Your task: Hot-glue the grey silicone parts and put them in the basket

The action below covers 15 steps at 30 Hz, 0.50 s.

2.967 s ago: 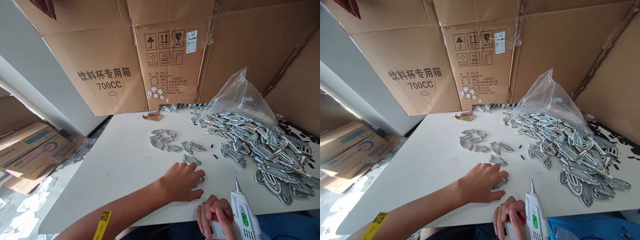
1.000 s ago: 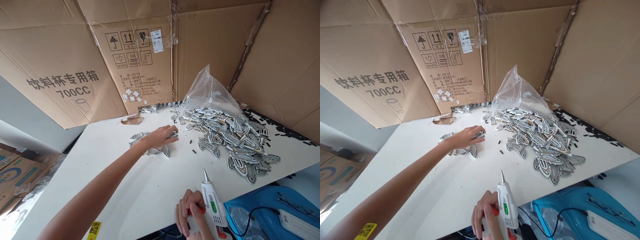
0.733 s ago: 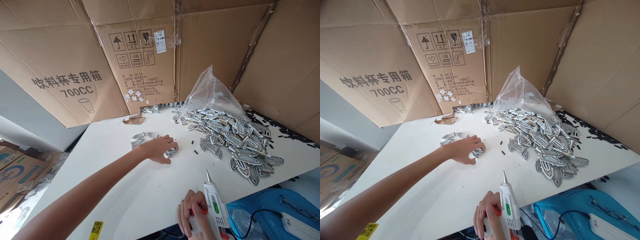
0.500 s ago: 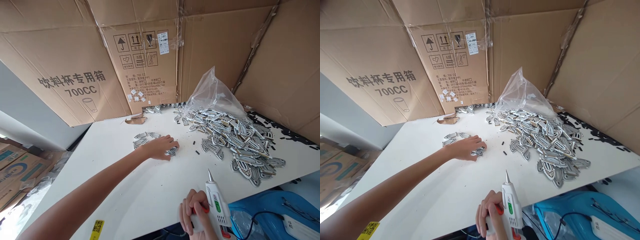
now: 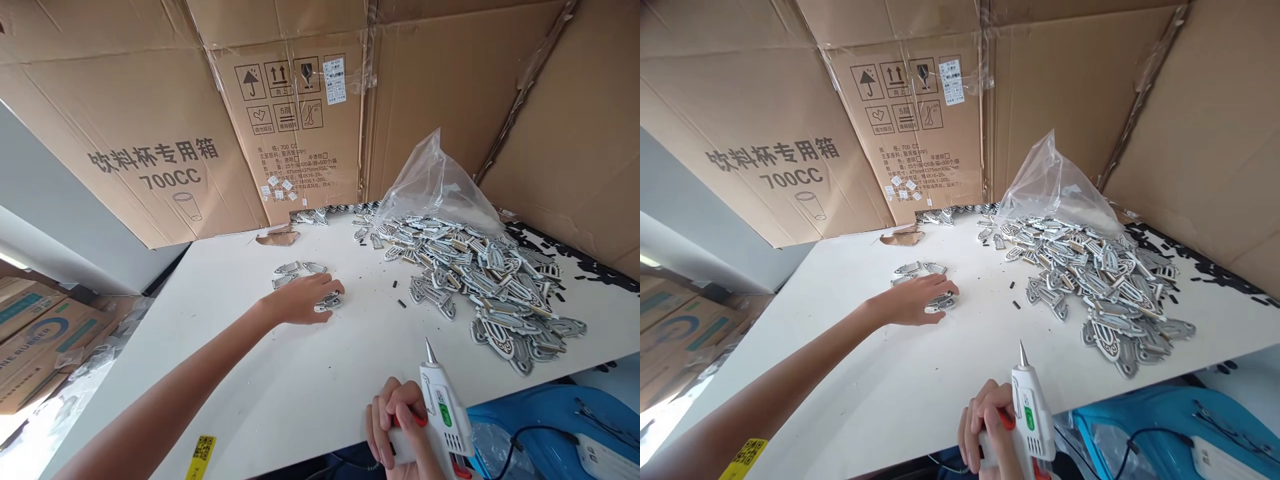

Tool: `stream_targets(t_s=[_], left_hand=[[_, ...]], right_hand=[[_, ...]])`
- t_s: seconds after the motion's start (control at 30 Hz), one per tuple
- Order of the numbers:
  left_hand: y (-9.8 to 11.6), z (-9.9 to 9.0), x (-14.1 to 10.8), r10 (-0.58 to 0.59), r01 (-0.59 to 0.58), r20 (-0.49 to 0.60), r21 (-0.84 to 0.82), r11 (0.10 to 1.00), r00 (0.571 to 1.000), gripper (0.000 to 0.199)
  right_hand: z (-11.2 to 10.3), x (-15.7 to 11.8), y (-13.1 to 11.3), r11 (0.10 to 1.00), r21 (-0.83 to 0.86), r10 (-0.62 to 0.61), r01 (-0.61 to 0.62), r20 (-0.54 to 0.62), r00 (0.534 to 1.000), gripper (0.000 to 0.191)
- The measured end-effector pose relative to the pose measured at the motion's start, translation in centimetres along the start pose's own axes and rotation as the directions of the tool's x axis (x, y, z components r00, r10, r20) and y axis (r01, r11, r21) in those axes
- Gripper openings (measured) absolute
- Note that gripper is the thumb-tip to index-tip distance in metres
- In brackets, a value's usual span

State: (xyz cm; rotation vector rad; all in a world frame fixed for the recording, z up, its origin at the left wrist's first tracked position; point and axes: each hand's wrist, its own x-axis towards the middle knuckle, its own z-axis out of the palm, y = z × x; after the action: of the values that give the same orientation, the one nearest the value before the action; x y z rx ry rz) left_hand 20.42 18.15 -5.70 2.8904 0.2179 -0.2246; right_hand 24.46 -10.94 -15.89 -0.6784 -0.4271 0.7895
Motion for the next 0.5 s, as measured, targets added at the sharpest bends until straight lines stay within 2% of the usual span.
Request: stream_targets(t_s=[0.07, 0.17, 0.27, 0.33, 0.4, 0.5], left_hand=[[0.0, 0.3, -0.4, -0.018, 0.018, 0.015, -0.034, 0.999, 1.0, 0.05], [-0.5, -0.6, -1.0, -0.031, 0.036, 0.044, -0.108, 0.993, 0.999, 0.047], [-2.1, -2.6, -2.0, -0.083, 0.076, -0.032, -0.185, 0.98, 0.996, 0.051], [-3.4, -3.6, -2.9, -0.156, 0.143, -0.068, -0.171, 0.975, 0.985, 0.052], [-4.6, -3.8, -3.7, -0.211, 0.208, -0.013, -0.118, 0.971, 0.977, 0.052], [-5.5, -2.9, -4.8, -0.238, 0.246, 0.088, -0.085, 0.966, 0.967, 0.057]], right_hand=[[0.0, -0.1, -0.1, 1.0, 0.002, 0.006, -0.006, 0.004, 1.0, 0.031], [0.0, -0.2, -0.1, 1.0, 0.011, 0.012, -0.012, -0.016, 1.0, 0.032], [0.0, -0.4, 0.0, 1.0, 0.005, 0.013, -0.013, -0.032, 0.999, 0.031], [0.0, -0.5, 0.0, 1.0, 0.0, 0.01, -0.01, -0.037, 0.999, 0.029], [-0.1, -0.5, 0.0, 1.0, -0.002, 0.006, -0.007, -0.047, 0.999, 0.028], [-0.3, -0.5, 0.1, 1.0, -0.008, -0.003, 0.003, -0.045, 0.999, 0.028]])
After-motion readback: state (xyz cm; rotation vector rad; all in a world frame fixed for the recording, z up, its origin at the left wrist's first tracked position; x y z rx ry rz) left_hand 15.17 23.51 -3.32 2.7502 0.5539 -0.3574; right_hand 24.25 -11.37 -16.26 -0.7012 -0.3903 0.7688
